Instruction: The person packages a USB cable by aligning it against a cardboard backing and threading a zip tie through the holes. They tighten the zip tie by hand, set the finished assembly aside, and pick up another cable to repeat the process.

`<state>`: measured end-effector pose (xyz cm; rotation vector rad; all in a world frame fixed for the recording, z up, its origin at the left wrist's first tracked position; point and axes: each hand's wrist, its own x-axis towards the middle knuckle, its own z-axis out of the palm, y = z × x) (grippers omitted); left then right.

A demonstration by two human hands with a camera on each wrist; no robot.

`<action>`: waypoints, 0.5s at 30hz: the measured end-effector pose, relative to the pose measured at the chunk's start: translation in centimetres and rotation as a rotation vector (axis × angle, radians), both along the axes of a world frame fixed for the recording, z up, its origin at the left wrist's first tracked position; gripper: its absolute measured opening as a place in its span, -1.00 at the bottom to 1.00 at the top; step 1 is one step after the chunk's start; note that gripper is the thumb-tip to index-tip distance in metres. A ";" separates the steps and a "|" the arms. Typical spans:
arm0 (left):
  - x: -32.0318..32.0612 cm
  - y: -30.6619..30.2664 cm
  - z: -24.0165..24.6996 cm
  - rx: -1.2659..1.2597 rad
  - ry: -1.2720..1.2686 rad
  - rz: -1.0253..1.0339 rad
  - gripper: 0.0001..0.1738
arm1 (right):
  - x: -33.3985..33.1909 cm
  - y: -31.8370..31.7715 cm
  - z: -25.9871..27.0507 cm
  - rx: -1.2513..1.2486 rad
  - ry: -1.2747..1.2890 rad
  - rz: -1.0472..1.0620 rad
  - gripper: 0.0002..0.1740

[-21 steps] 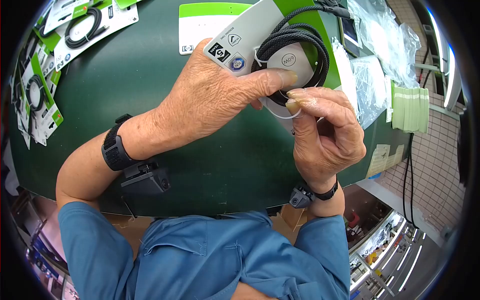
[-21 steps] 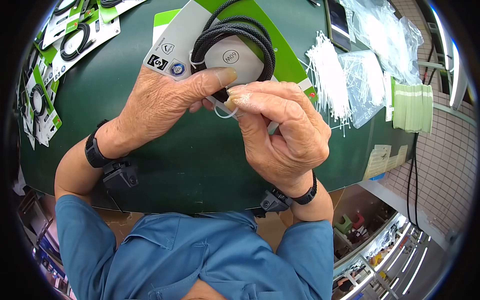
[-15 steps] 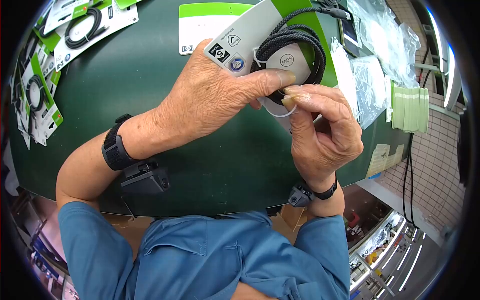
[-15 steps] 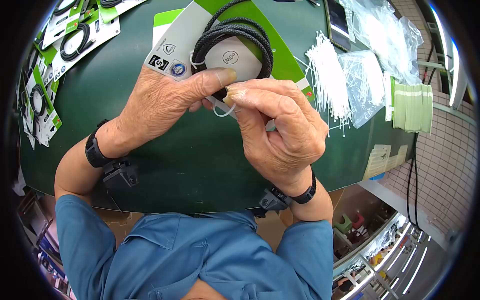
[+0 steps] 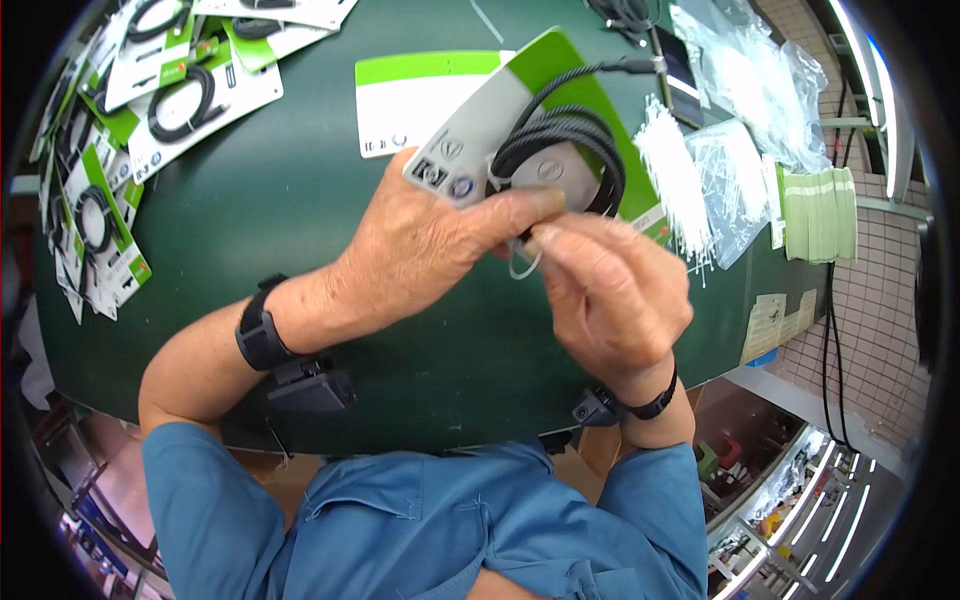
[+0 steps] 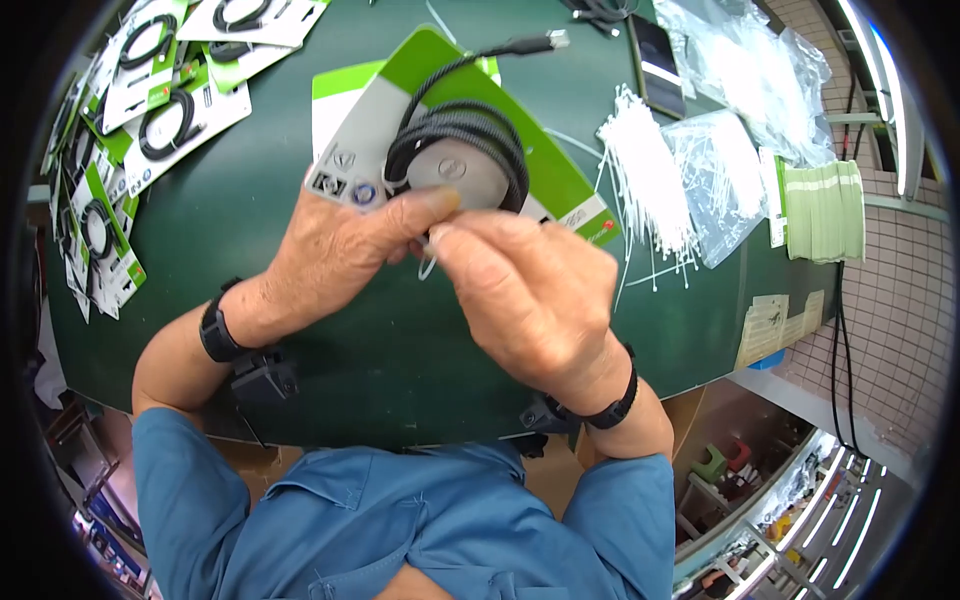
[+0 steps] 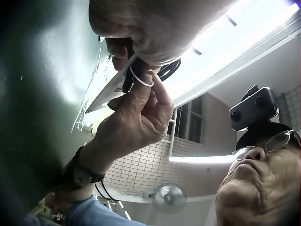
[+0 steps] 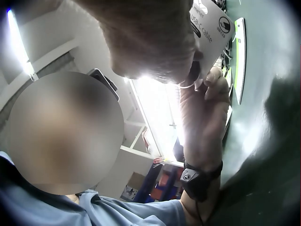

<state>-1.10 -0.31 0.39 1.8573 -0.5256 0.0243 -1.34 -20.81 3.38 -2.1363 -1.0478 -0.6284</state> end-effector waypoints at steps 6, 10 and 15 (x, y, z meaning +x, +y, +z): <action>0.0 -0.4 1.6 -0.331 0.415 -0.005 -0.64 | -1.1 -0.1 1.5 -0.168 -0.018 -0.011 -0.68; -0.3 -0.6 2.1 -0.398 0.442 0.051 -0.70 | -0.6 -0.3 0.8 -0.086 -0.074 0.011 -0.67; -0.7 -1.4 2.4 -0.547 0.486 0.110 -0.63 | -0.4 0.0 1.2 -0.025 0.027 -0.033 -0.65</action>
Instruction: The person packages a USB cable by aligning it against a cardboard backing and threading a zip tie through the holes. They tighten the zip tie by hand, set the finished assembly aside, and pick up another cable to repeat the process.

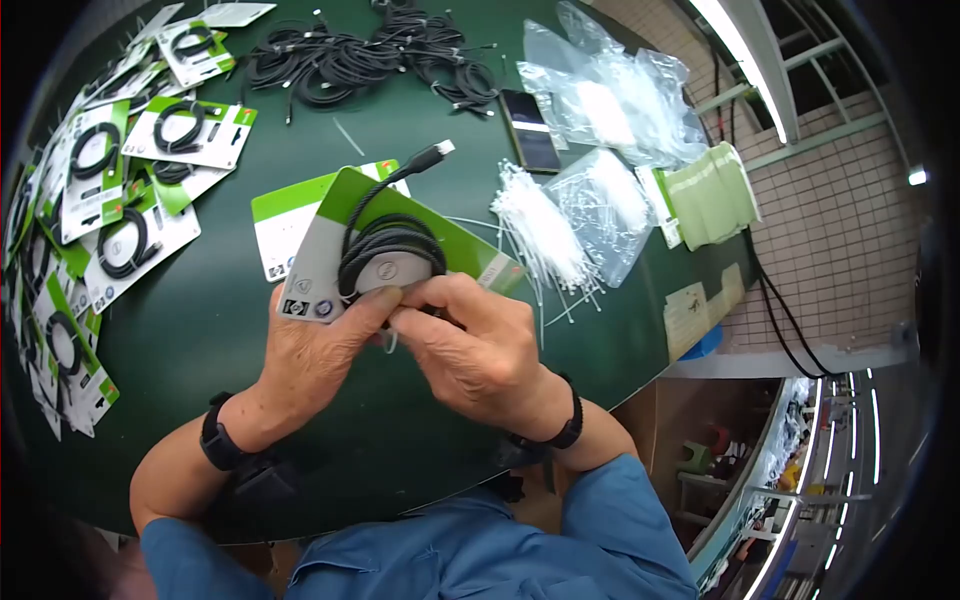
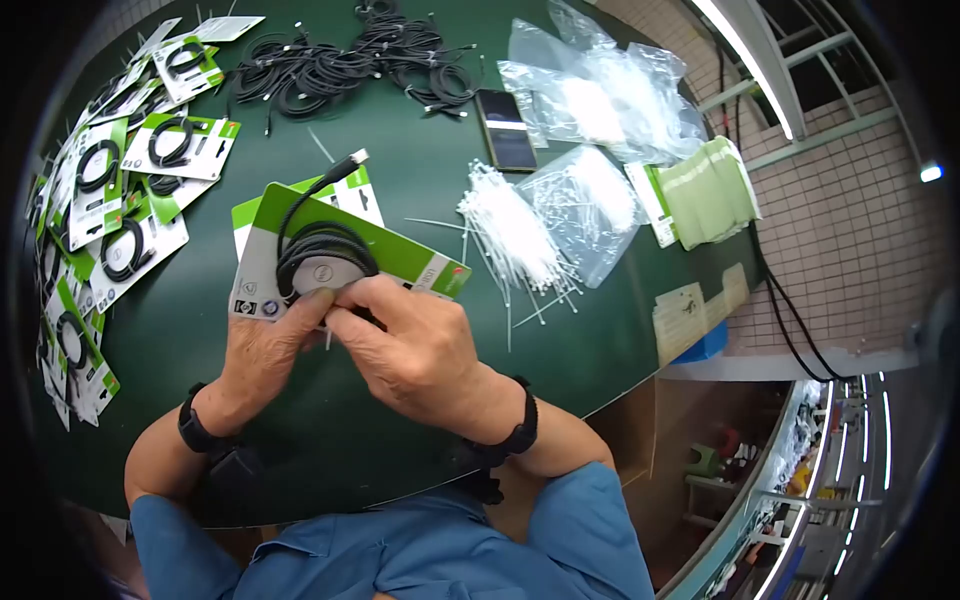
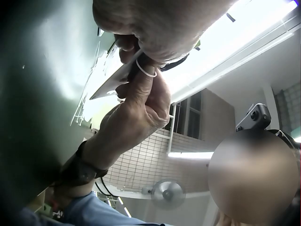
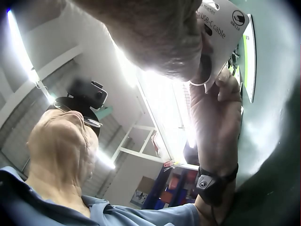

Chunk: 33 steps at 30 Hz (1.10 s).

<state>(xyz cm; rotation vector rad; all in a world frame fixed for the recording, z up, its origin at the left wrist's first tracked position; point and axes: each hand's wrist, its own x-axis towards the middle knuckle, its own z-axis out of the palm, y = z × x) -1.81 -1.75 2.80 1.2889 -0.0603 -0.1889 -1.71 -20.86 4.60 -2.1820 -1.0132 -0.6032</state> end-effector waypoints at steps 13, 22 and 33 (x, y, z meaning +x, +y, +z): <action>1.2 1.5 0.1 0.075 0.038 0.010 -0.56 | 3.1 -4.5 1.1 0.409 -0.203 -0.158 -0.95; 0.5 0.9 0.7 0.040 0.007 -0.119 -0.53 | 3.2 -6.4 -5.0 0.827 1.217 0.006 -0.76; 0.1 0.1 0.2 0.118 -0.001 -0.137 -0.53 | 1.5 -3.3 -3.5 0.938 1.207 0.266 -0.67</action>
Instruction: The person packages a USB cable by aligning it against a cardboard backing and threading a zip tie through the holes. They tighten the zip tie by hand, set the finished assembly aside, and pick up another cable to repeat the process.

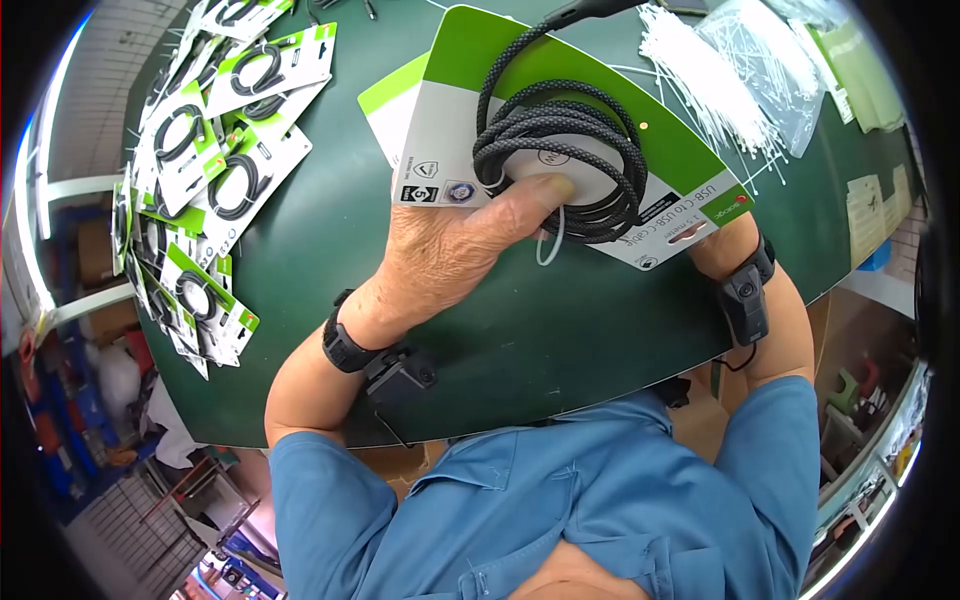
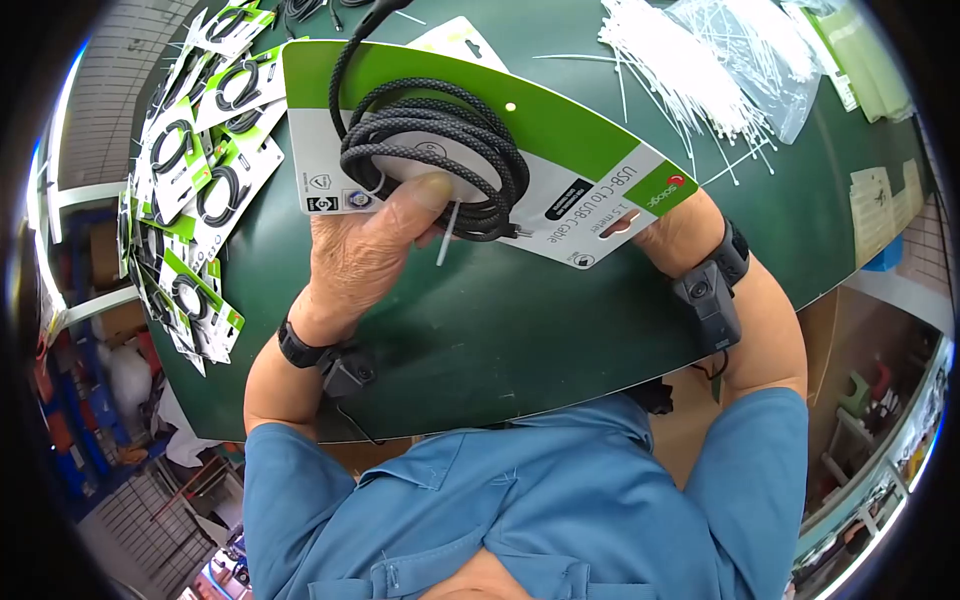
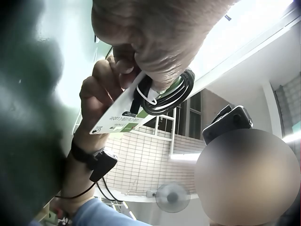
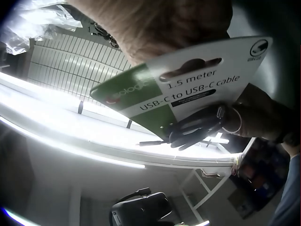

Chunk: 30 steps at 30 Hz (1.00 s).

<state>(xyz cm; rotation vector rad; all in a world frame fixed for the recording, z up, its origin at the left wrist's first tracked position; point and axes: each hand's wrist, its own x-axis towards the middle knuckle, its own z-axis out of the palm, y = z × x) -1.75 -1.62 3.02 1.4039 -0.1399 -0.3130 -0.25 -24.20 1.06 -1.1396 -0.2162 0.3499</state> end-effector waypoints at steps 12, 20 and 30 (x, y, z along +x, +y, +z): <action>0.0 -0.3 -0.2 0.009 0.009 -0.003 -0.58 | 1.7 0.1 -1.2 -0.430 -0.572 -0.046 -0.53; 0.3 0.5 -1.6 -0.035 0.088 -0.070 -0.72 | 2.5 0.3 -1.1 -0.162 0.043 0.063 -0.69; 2.4 1.7 -5.9 -0.184 -0.277 -0.203 -0.79 | 1.7 0.5 0.6 -0.108 -0.050 0.153 -0.84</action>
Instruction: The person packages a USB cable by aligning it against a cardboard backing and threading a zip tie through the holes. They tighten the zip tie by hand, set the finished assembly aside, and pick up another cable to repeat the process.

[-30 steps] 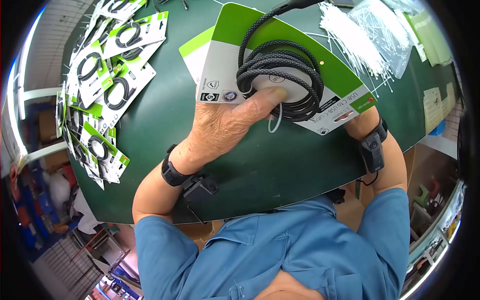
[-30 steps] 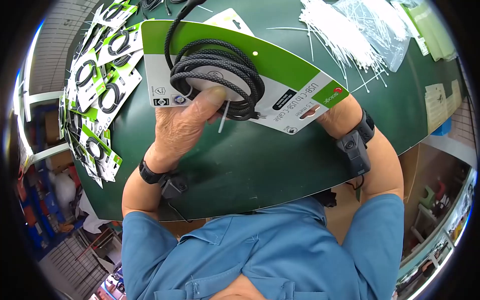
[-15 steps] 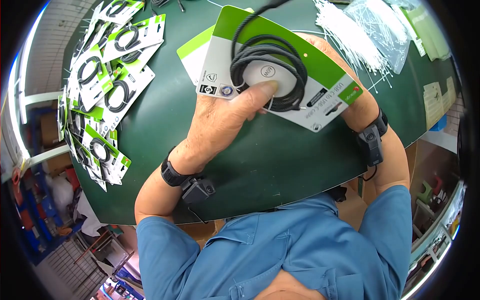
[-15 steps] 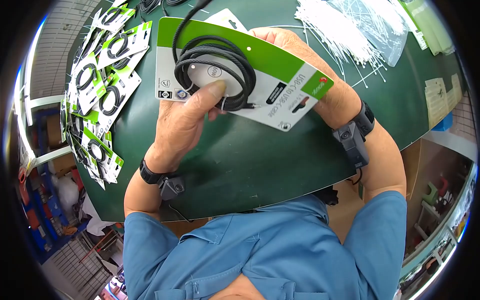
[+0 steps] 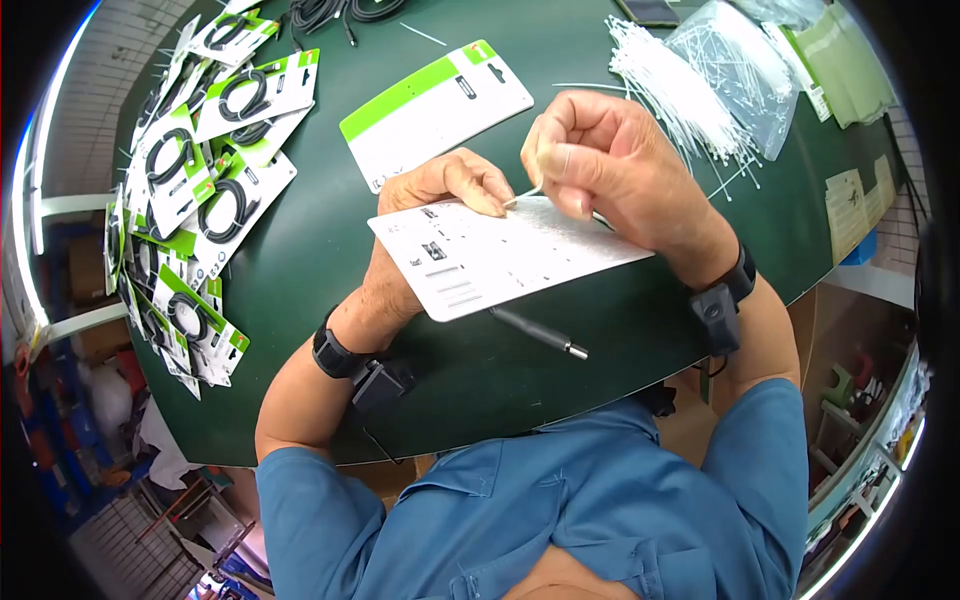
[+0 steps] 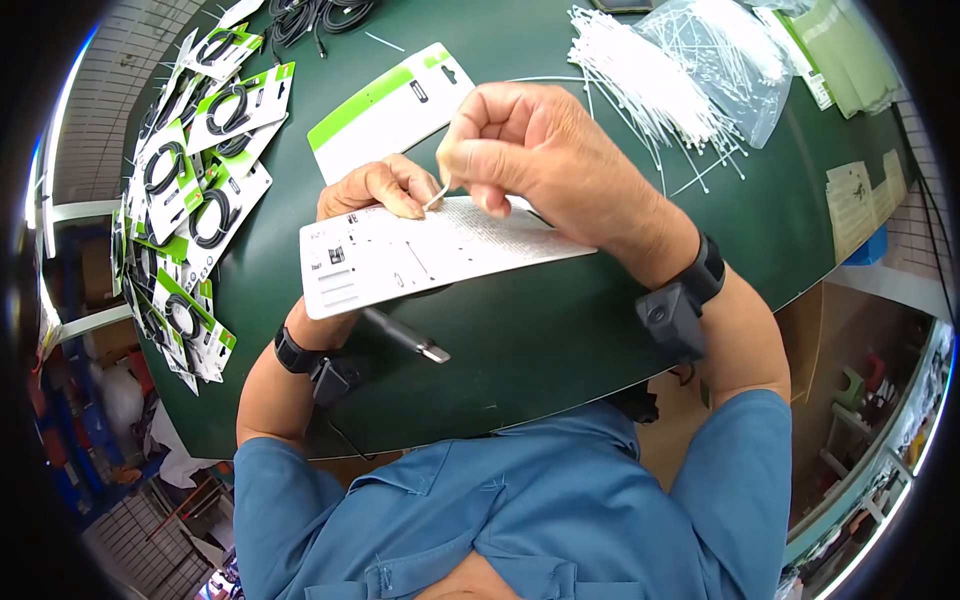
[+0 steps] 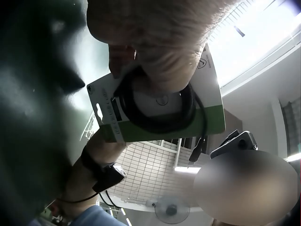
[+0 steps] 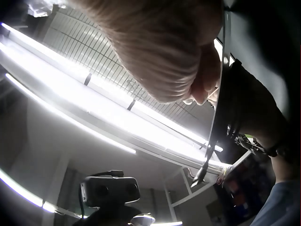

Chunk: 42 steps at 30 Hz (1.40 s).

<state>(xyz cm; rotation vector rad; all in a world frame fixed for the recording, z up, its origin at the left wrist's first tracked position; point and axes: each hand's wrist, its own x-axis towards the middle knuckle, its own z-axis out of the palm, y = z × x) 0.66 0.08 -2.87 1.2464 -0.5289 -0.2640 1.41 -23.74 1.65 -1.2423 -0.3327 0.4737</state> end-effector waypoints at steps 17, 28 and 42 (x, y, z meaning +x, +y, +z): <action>-1.5 -1.2 3.3 -0.185 0.495 0.242 -0.65 | 2.6 -1.6 -1.1 0.211 0.157 -0.371 -0.78; -0.8 -0.6 3.7 -0.207 0.580 0.169 -0.55 | 0.7 -1.0 0.2 -0.195 -0.039 -0.258 -0.52; 3.2 2.8 3.3 -0.118 0.301 0.420 -0.50 | 1.4 -2.0 0.9 -0.180 0.052 -0.228 -0.48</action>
